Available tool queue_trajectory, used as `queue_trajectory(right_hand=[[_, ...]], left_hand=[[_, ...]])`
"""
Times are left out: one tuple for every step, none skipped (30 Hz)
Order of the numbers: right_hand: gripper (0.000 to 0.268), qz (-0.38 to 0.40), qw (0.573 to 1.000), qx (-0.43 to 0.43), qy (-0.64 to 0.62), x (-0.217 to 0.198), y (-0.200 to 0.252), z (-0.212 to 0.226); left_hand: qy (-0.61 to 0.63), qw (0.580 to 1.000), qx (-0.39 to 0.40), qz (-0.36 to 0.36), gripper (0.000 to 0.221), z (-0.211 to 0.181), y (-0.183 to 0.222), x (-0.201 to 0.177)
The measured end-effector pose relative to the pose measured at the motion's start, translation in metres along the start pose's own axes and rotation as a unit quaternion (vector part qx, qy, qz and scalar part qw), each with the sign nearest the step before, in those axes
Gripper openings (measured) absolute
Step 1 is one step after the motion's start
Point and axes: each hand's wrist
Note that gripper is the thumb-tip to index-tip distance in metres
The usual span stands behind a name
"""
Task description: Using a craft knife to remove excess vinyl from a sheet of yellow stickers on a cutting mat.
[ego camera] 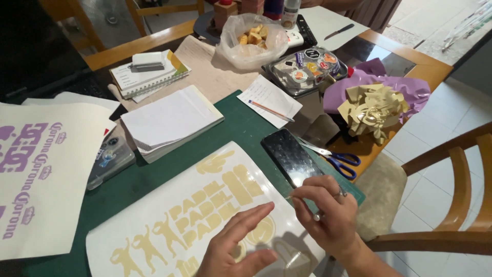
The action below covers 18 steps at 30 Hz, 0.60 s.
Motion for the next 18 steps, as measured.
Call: queue_trajectory(right_hand=[[0.005,-0.010,1.000,-0.013,0.006,0.000,-0.001,0.001],[0.005,-0.011,1.000,-0.014,0.007,0.000,0.000,0.004],[0.008,-0.015,0.999,-0.023,0.024,0.000,0.001,0.006],[0.015,-0.020,0.998,-0.031,0.041,0.001,0.002,0.009],[0.015,-0.021,0.998,-0.032,0.041,0.002,0.002,0.009],[0.014,-0.028,0.997,-0.050,0.042,0.004,0.002,0.010],[0.013,-0.035,0.996,-0.068,0.042,0.006,0.002,0.010],[0.013,-0.034,0.996,-0.068,0.041,0.006,0.001,0.012],[0.011,-0.038,0.995,-0.079,0.041,0.007,0.001,0.014],[0.009,-0.042,0.994,-0.091,0.040,0.009,0.000,0.016],[0.009,-0.041,0.994,-0.091,0.038,0.007,-0.001,0.018],[0.009,-0.025,0.993,-0.109,0.036,0.006,-0.001,0.019],[0.010,-0.009,0.991,-0.127,0.033,0.005,-0.001,0.021],[0.010,-0.003,0.991,-0.129,0.026,0.002,0.002,0.021],[0.012,0.012,0.992,-0.122,0.024,-0.001,0.005,0.020],[0.017,0.027,0.993,-0.116,0.023,-0.004,0.008,0.019],[0.017,0.035,0.992,-0.119,0.015,-0.008,0.013,0.015],[0.020,0.065,0.990,-0.127,0.014,-0.012,0.017,0.011]], left_hand=[[0.077,0.991,-0.107,0.016,0.083,-0.013,0.001,0.000],[0.077,0.991,-0.105,0.016,0.083,-0.011,0.002,0.001],[0.117,0.988,-0.096,0.020,0.084,-0.009,0.003,0.002],[0.157,0.983,-0.087,0.024,0.085,-0.008,0.005,0.003],[0.157,0.984,-0.087,0.025,0.085,-0.006,0.005,0.004],[0.172,0.982,-0.073,0.026,0.085,-0.003,0.005,0.005],[0.188,0.980,-0.058,0.026,0.086,0.000,0.006,0.006],[0.189,0.980,-0.059,0.025,0.086,0.003,0.007,0.008],[0.195,0.979,-0.052,0.023,0.085,0.007,0.007,0.010],[0.201,0.978,-0.045,0.019,0.085,0.010,0.008,0.012],[0.201,0.978,-0.047,0.017,0.085,0.014,0.008,0.013],[0.213,0.976,-0.046,0.020,0.086,0.017,0.009,0.015],[0.224,0.973,-0.045,0.024,0.087,0.021,0.011,0.015],[0.226,0.973,-0.049,0.014,0.087,0.026,0.015,0.022],[0.250,0.968,-0.017,0.026,0.081,0.031,0.020,0.028],[0.275,0.961,0.016,0.037,0.077,0.037,0.024,0.035],[0.277,0.960,0.014,0.027,0.077,0.035,0.032,0.042],[0.292,0.956,-0.004,0.031,0.074,0.033,0.038,0.050]])
Point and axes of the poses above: each hand's wrist, its own y-axis away from the middle knuckle, its own x-axis out of the palm, z = x × y, and after that the axes turned 4 degrees about x, right-handed
